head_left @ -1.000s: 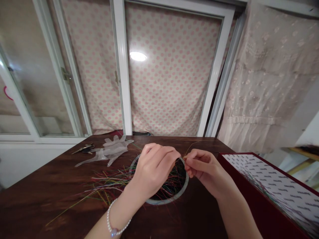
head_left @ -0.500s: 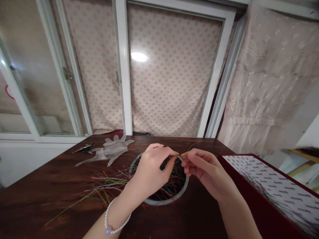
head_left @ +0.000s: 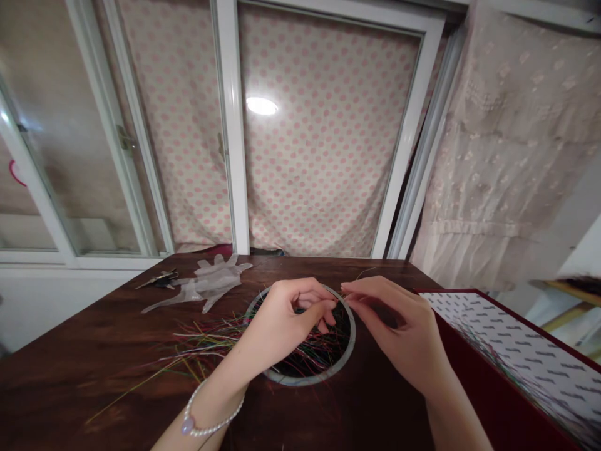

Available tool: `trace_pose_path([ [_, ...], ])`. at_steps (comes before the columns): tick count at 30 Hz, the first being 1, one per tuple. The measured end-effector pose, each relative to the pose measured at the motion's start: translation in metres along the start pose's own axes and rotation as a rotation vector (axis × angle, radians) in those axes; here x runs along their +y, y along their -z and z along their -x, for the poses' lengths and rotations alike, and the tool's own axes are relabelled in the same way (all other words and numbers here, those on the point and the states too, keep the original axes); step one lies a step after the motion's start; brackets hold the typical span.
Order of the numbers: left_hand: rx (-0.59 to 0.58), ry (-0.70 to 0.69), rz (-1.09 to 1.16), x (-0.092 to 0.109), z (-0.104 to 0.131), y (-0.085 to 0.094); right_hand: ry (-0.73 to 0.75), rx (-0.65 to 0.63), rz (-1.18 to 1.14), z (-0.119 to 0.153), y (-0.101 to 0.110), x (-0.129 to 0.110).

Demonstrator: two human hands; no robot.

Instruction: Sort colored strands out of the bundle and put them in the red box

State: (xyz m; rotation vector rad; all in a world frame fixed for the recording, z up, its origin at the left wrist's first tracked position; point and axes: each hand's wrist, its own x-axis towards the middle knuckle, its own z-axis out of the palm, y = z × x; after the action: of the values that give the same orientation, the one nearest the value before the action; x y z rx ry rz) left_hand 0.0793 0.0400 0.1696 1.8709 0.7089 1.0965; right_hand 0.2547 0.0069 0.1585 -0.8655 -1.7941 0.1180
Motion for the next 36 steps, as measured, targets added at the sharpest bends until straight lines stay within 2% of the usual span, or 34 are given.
trace_pose_path([
  [4, 0.014, -0.015, -0.025, 0.0, 0.001, -0.001, 0.124, 0.019, 0.044, 0.0, 0.001, -0.001],
  [12, 0.011, 0.033, -0.049, 0.001, 0.002, -0.002, 0.279, 0.049, 0.133, 0.0, 0.0, 0.002],
  [24, -0.037, 0.139, 0.186, 0.005, 0.002, -0.001, 0.314, 0.14, 0.134, 0.0, 0.0, 0.004],
  [27, 0.005, 0.078, 0.169, 0.003, 0.001, -0.001, 0.363, 0.175, 0.161, 0.0, -0.002, 0.003],
  [32, 0.159, -0.132, 0.075, 0.003, 0.002, 0.002, 0.374, 0.238, 0.163, 0.001, -0.007, 0.002],
  [34, 0.162, -0.194, 0.043, 0.004, 0.003, 0.004, 0.357, 0.247, 0.161, 0.001, -0.008, 0.002],
  [36, 0.109, -0.204, 0.016, 0.005, 0.003, 0.004, 0.361, 0.25, 0.16, 0.001, -0.009, 0.002],
])
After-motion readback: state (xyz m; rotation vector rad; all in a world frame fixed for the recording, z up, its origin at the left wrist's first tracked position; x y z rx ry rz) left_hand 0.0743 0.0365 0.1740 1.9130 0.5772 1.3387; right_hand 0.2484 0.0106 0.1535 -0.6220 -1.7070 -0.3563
